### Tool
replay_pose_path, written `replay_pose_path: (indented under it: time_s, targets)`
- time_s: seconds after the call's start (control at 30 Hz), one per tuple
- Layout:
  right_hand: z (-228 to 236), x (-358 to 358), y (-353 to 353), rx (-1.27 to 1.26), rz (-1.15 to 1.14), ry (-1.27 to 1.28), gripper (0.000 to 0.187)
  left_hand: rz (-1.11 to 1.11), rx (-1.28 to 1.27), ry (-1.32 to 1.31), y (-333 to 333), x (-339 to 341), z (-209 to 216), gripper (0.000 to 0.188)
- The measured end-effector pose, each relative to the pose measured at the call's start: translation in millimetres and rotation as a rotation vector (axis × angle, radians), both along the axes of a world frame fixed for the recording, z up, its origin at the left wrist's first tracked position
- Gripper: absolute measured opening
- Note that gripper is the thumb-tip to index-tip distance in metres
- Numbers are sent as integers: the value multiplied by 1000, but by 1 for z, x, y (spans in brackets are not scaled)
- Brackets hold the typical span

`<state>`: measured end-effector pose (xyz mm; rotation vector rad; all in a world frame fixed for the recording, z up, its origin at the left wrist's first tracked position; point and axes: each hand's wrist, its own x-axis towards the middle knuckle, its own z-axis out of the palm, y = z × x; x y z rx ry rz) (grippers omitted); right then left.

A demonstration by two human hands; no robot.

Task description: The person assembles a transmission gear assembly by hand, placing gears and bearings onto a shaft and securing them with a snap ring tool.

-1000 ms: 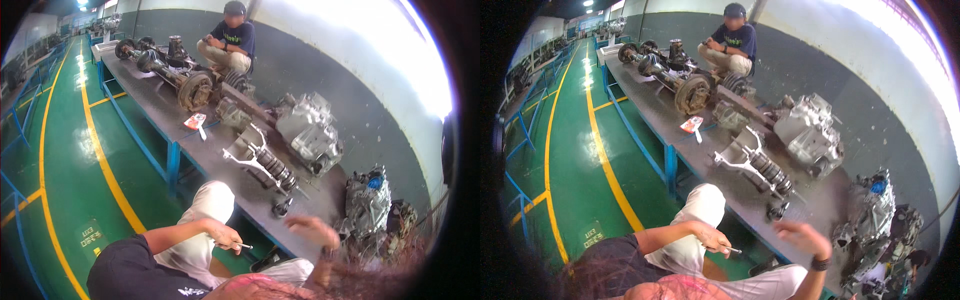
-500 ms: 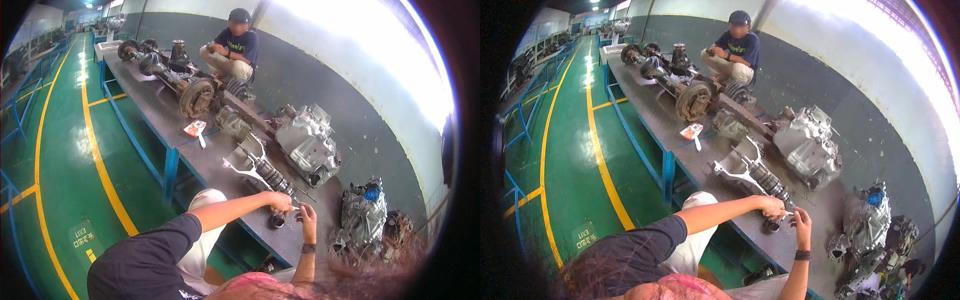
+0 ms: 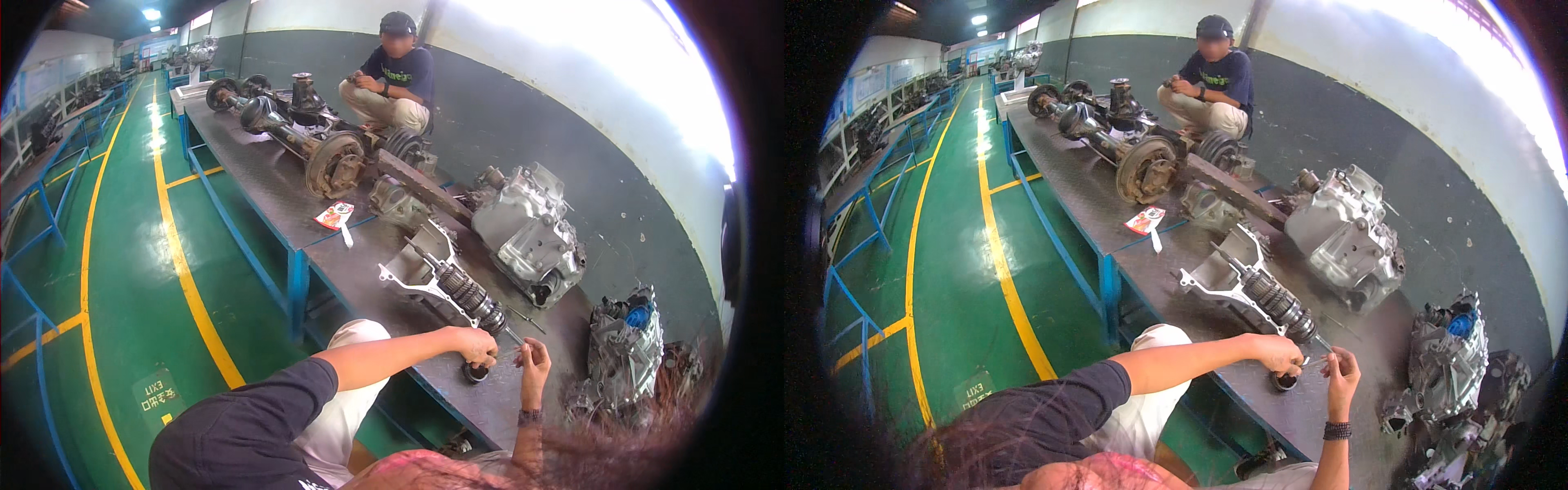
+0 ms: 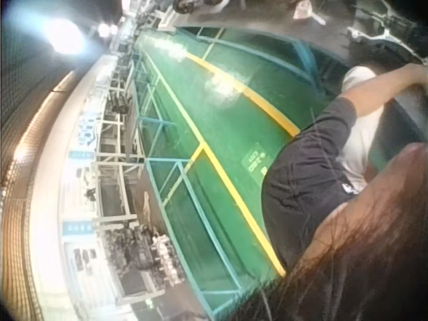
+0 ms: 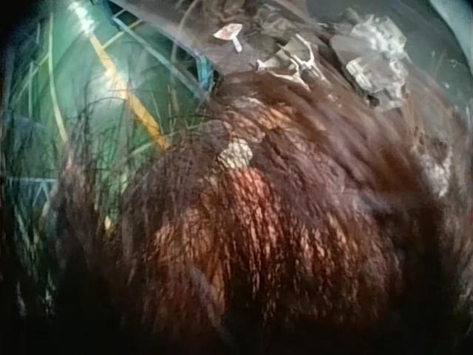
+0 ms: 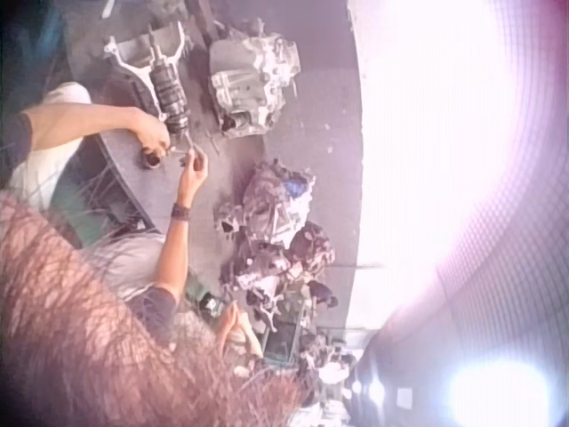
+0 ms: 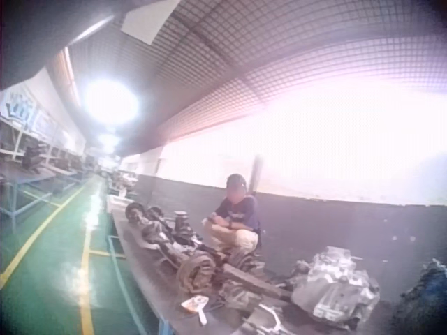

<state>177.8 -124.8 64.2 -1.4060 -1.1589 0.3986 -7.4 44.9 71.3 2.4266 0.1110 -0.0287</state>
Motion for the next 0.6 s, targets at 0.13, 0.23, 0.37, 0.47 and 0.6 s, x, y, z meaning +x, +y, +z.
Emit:
replay_pose_path:
  time_s: [0.13,0.23,0.37,0.47,0.6]
  targets:
    - [8,-12,-4,2,9,81,29,6,82,-50,-9,-11,5,34]
    - [10,-18,-5,3,13,132,32,39,50,-64,-10,-16,6,34]
    - [5,-15,-5,-60,31,-50,35,119,135,-186,0,-24,4,33]
    - [0,-9,-9,-124,49,-119,33,201,165,-264,7,-31,2,31]
    - [2,-2,-14,-216,54,-267,29,278,235,-353,14,-36,4,29]
